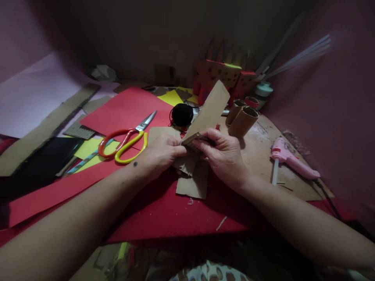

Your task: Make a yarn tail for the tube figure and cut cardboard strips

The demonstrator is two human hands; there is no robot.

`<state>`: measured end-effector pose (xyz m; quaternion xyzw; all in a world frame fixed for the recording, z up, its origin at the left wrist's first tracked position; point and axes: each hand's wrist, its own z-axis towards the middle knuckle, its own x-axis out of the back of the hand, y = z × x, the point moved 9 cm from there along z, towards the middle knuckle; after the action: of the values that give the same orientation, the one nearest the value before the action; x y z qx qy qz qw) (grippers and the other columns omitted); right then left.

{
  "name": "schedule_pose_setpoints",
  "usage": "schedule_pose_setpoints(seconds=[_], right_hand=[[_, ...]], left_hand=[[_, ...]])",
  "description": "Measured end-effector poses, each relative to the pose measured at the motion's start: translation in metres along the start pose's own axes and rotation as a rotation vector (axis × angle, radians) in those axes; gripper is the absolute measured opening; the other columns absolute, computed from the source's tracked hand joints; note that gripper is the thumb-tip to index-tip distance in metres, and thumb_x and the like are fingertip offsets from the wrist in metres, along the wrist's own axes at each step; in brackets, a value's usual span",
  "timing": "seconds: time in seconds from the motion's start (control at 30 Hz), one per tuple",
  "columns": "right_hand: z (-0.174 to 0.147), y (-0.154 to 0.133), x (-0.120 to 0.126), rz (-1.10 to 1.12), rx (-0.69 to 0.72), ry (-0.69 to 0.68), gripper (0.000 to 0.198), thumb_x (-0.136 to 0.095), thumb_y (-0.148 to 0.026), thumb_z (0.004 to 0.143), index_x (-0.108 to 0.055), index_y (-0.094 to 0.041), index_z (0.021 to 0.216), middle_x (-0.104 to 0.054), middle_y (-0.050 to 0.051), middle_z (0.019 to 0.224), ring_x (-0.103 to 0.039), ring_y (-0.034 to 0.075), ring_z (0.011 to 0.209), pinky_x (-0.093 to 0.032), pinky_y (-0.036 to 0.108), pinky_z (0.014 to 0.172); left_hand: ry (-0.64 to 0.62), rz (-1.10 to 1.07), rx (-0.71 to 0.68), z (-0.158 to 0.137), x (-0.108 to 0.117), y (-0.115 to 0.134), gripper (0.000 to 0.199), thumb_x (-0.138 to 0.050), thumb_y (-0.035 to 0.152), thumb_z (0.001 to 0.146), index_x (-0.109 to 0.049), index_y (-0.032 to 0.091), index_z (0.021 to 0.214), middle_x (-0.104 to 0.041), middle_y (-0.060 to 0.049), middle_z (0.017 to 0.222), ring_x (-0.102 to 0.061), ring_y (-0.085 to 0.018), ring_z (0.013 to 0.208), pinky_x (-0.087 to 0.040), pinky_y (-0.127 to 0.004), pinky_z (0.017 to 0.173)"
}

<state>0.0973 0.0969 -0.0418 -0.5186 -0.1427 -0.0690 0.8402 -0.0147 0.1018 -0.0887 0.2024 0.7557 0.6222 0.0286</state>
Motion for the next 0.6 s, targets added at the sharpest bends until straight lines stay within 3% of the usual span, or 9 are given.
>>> schedule_pose_setpoints(seconds=[0.17,0.47,0.6], right_hand=[[0.003,-0.001,0.003,0.055,-0.002,-0.003,0.008,-0.059,-0.018,0.08,-0.063,-0.017,0.072,-0.057,-0.003,0.066,-0.049,0.009,0.063,-0.042,0.02,0.056],[0.007,-0.007,0.007,0.066,0.01,-0.003,0.006,-0.06,-0.015,0.079,-0.065,-0.017,0.075,-0.06,-0.003,0.07,-0.053,0.01,0.068,-0.044,0.02,0.061],[0.009,-0.005,0.006,0.077,-0.029,-0.038,0.004,-0.063,-0.017,0.077,-0.066,-0.017,0.077,-0.063,-0.002,0.071,-0.056,0.011,0.068,-0.046,0.021,0.061]], left_hand=[[-0.099,-0.216,0.054,-0.002,-0.012,-0.002,0.011,-0.052,0.015,0.073,-0.058,0.015,0.063,-0.057,0.0,0.053,-0.051,-0.01,0.045,-0.042,-0.022,0.046],[-0.12,-0.248,0.083,-0.005,-0.013,0.003,0.014,-0.052,0.013,0.074,-0.059,0.014,0.062,-0.058,0.0,0.05,-0.051,-0.009,0.042,-0.041,-0.02,0.043],[-0.181,-0.27,0.037,-0.006,-0.015,0.006,0.012,-0.055,0.006,0.068,-0.058,0.013,0.059,-0.058,0.001,0.051,-0.052,-0.008,0.045,-0.038,-0.018,0.044]])
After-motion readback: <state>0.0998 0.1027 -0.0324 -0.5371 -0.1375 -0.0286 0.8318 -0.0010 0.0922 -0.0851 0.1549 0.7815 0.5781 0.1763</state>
